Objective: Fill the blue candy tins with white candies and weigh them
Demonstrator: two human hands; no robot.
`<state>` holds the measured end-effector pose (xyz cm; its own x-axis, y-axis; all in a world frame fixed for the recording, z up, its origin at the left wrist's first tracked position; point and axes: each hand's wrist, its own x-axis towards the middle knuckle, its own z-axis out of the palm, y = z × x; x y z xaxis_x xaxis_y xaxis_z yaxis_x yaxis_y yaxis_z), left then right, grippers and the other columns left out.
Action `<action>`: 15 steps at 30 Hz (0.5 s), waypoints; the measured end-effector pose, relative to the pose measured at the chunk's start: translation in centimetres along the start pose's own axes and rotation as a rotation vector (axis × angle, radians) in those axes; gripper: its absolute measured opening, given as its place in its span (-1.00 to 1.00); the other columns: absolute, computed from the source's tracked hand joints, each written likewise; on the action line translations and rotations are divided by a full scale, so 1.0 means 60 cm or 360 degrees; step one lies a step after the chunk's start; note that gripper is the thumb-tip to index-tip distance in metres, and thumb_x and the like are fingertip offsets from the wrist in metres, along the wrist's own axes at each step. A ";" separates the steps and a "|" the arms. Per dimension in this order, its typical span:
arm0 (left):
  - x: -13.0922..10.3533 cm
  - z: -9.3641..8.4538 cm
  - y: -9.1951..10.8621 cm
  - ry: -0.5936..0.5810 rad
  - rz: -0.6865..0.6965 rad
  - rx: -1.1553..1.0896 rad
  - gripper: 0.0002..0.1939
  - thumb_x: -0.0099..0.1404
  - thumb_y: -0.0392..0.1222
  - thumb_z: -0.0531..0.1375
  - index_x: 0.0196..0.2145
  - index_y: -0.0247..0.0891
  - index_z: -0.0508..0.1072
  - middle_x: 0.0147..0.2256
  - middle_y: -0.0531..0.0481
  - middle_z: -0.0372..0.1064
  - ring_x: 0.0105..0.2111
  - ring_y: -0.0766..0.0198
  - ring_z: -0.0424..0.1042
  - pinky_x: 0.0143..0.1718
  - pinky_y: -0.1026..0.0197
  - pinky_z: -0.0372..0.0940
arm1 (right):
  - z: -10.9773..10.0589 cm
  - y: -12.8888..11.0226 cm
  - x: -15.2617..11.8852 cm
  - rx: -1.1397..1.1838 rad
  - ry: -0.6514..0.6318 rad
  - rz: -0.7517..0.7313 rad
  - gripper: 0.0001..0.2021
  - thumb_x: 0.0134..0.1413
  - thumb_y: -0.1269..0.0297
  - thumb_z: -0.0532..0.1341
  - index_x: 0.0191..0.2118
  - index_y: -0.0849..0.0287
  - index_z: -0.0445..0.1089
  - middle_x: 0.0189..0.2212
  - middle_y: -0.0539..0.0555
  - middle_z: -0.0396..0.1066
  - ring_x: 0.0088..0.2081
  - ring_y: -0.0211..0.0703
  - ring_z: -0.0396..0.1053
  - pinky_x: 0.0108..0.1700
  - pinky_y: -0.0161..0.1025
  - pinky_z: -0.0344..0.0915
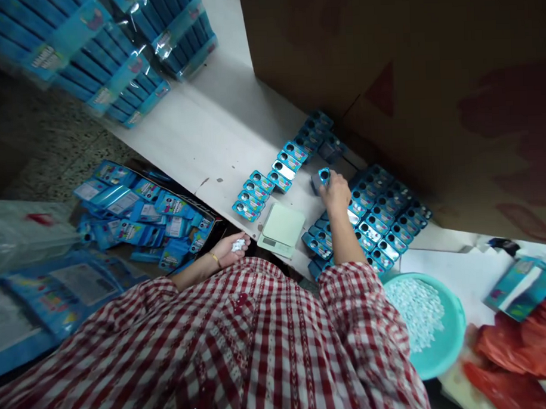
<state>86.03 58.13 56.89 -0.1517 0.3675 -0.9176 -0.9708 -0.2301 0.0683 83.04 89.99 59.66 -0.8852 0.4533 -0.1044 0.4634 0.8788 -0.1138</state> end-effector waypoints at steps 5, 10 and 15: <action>-0.001 0.001 -0.005 0.0011 -0.0035 -0.0075 -0.71 0.33 -0.29 -0.03 -0.47 -0.43 0.37 -0.56 -0.10 0.35 -0.61 0.41 0.32 -0.65 0.43 0.19 | -0.008 -0.035 -0.141 0.0040 -0.0086 -0.0676 -0.52 0.12 0.23 0.05 0.14 0.30 0.18 -0.11 0.26 0.35 -0.13 0.02 0.27 -0.09 -0.10 0.22; -0.011 0.024 -0.014 -0.0173 -0.0063 -0.0201 -0.73 0.33 -0.31 -0.04 -0.38 -0.46 0.41 -0.42 -0.22 0.44 -0.41 0.26 0.47 -0.38 0.28 0.36 | 0.018 -0.086 -0.224 0.0133 -0.0185 -0.0797 -0.56 0.15 0.29 0.03 0.15 0.25 0.18 -0.05 0.28 0.32 -0.07 0.10 0.23 -0.08 0.00 0.21; -0.015 0.023 -0.029 -0.0312 -0.0166 -0.0234 -0.73 0.34 -0.27 -0.04 -0.28 -0.46 0.42 -0.45 -0.16 0.42 -0.48 0.29 0.44 -0.41 0.25 0.34 | 0.030 -0.149 -0.283 0.0330 -0.0318 -0.1036 -0.64 0.18 0.29 0.02 0.08 0.17 0.27 0.02 0.26 0.27 -0.02 0.12 0.20 -0.07 0.02 0.24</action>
<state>87.61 59.44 58.13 -0.0994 0.5602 -0.8224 -0.9477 -0.3051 -0.0933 93.97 74.17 60.66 -0.9698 -0.2077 -0.1279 -0.1416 0.9063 -0.3983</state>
